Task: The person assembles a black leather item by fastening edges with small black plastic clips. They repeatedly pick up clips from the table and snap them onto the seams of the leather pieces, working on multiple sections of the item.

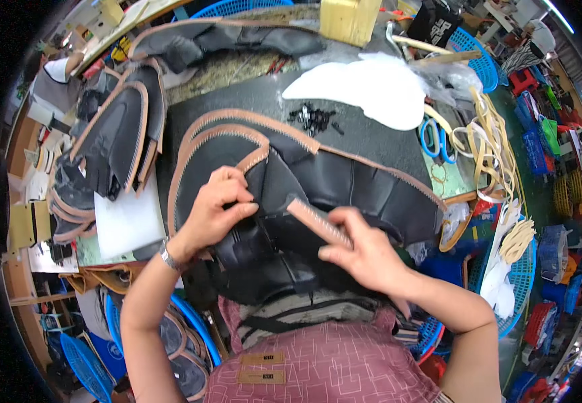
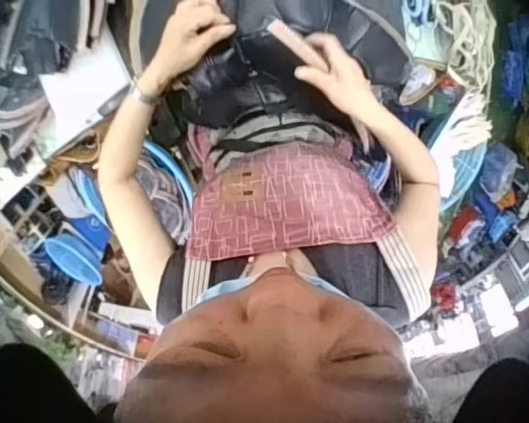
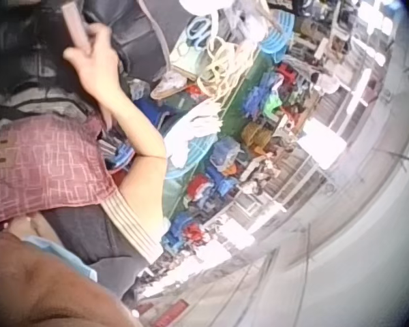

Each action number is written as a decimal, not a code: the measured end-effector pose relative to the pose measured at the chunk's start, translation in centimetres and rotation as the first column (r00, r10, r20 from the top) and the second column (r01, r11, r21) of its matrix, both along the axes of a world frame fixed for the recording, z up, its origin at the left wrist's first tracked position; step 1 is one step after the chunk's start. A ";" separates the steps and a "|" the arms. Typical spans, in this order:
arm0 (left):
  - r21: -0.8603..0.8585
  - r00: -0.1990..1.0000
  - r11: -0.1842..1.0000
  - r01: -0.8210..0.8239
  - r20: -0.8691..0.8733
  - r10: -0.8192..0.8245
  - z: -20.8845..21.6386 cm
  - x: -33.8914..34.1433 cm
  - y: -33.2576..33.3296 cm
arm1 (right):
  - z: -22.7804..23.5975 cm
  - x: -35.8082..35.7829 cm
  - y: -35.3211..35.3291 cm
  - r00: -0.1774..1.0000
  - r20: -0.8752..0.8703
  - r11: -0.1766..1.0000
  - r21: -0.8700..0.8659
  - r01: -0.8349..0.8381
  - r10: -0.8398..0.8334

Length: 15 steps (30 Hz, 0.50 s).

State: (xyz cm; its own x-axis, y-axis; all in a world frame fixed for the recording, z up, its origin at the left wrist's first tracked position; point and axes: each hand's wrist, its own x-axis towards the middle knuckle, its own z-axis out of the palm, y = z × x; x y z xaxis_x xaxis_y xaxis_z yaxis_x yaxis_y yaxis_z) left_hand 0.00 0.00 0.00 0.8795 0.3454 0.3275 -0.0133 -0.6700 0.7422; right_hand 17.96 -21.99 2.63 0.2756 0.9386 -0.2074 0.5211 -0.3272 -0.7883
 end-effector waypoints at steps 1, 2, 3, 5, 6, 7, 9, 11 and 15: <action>0.025 0.999 0.999 -0.027 0.028 0.026 0.1 -0.1 0.3 | 1.5 -0.5 0.7 0.998 -0.034 0.998 -0.020 -0.053 0.053; -0.012 0.989 0.993 -0.114 0.088 0.115 0.2 -0.5 0.2 | 3.3 -0.5 1.8 0.993 0.015 0.989 -0.092 -0.116 0.118; -0.071 0.980 0.985 -0.155 0.115 0.163 0.3 -0.1 -1.7 | 7.2 1.6 1.7 0.975 0.026 0.955 -0.208 -0.210 0.220; 0.008 0.864 0.871 -0.491 0.136 0.485 2.4 -0.9 -0.9 | 7.8 4.5 5.3 0.942 0.073 0.920 -0.248 -0.302 0.329; 0.068 0.826 0.823 -0.564 0.058 0.561 2.4 -1.9 0.4 | 7.2 6.4 7.0 0.920 0.150 0.920 -0.214 -0.327 0.362; 0.094 0.794 0.793 -0.602 -0.038 0.607 2.4 -2.3 1.0 | 5.9 8.4 7.6 0.890 0.233 0.913 -0.214 -0.347 0.392; -0.045 0.821 0.834 -0.551 -0.211 0.531 0.8 -3.2 2.4 | 1.4 11.5 7.2 0.768 0.499 0.885 0.003 -0.466 0.402; -0.235 0.795 0.764 -0.601 -0.275 0.541 -0.4 -3.6 2.9 | 0.8 10.6 7.5 0.879 0.321 0.936 -0.131 -0.327 0.352; -0.754 0.838 0.452 -0.477 -0.236 0.491 3.5 -2.4 3.4 | 1.8 9.8 7.8 0.923 0.247 0.937 -0.267 -0.227 0.294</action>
State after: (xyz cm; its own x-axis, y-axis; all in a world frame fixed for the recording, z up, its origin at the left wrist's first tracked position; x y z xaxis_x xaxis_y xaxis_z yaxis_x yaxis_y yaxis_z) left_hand -2.38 3.41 3.51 0.4860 0.8321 -0.2674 0.1129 0.2437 0.9633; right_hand 27.77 -14.24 4.45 0.1060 0.9208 -0.3753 0.7998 -0.3032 -0.5181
